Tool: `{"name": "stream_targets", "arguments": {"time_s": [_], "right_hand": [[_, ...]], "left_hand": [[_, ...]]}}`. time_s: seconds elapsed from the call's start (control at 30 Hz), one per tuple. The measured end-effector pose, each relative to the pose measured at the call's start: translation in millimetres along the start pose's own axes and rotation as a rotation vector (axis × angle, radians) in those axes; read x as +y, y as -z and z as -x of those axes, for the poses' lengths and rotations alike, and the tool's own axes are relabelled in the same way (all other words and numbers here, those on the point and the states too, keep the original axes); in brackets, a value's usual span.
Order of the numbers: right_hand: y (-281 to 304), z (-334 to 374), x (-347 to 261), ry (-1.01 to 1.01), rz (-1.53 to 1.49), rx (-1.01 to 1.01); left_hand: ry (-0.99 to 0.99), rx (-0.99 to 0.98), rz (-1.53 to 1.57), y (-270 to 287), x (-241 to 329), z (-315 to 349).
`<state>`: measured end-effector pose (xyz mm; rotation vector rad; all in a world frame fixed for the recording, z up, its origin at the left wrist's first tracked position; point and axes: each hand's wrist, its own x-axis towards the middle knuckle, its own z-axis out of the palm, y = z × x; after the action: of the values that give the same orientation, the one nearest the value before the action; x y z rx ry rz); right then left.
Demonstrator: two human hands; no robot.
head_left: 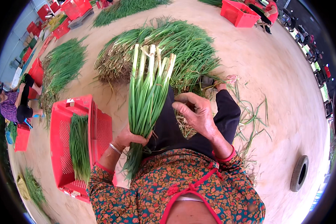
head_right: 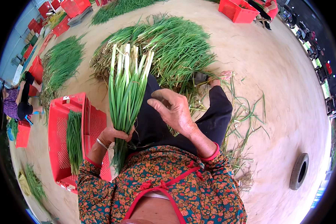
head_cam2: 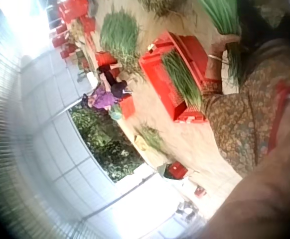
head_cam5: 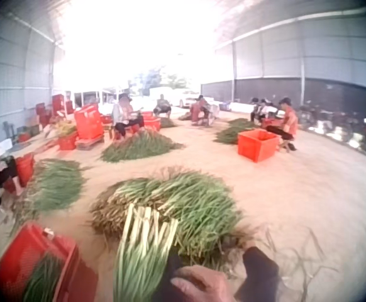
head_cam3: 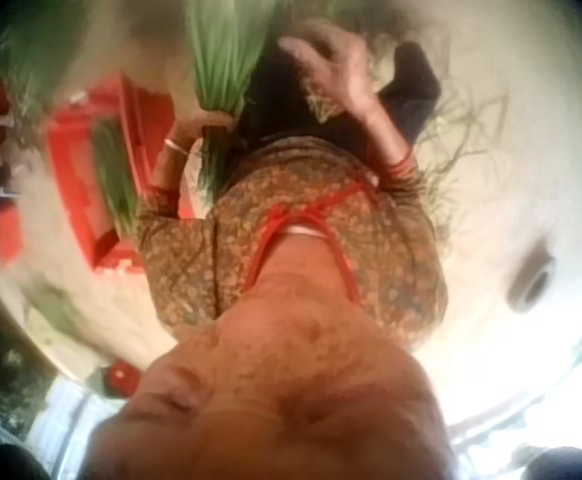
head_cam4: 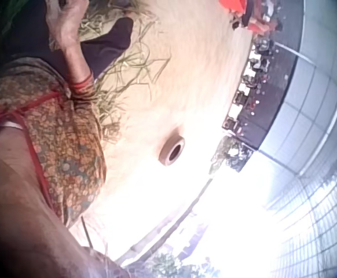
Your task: The person sorts a bunch of scallions by hand, peeling off the outer skin from the bulbs and removing dry leaves before placing them into a red crate.
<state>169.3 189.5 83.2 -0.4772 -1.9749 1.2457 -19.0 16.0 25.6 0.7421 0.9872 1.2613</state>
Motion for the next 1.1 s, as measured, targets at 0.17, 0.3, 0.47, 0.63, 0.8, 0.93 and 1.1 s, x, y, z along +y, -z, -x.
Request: {"name": "stream_targets", "arguments": {"time_s": [0.17, 0.3, 0.47, 0.63, 0.8, 0.93, 1.1], "right_hand": [[-18, -15, -16, 0.128, 0.065, -0.057], [-41, -20, 11, 0.179, 0.127, -0.002], [-28, -9, 8, -0.375, -0.666, -0.189], [5, 16, -11, -0.428, -0.935, -0.575], [6, 33, -24, -0.417, -1.586, -0.533], [3, 33, -35, -0.351, -1.737, -0.483], [43, 18, -49, 0.007, -2.007, -0.396]], "left_hand": [[-0.001, -0.012, 0.023, 5, 0, -6], [0.066, 0.022, -0.052, 2, 4, -8], [0.026, 0.016, -0.246, 13, -5, -8], [-0.041, 0.048, -0.308, 7, -5, -10], [-0.081, 0.021, -0.282, -1, 0, -16], [-0.086, 0.037, -0.235, -6, 1, -18], [-0.076, 0.101, -0.232, 5, -4, -9]]}}
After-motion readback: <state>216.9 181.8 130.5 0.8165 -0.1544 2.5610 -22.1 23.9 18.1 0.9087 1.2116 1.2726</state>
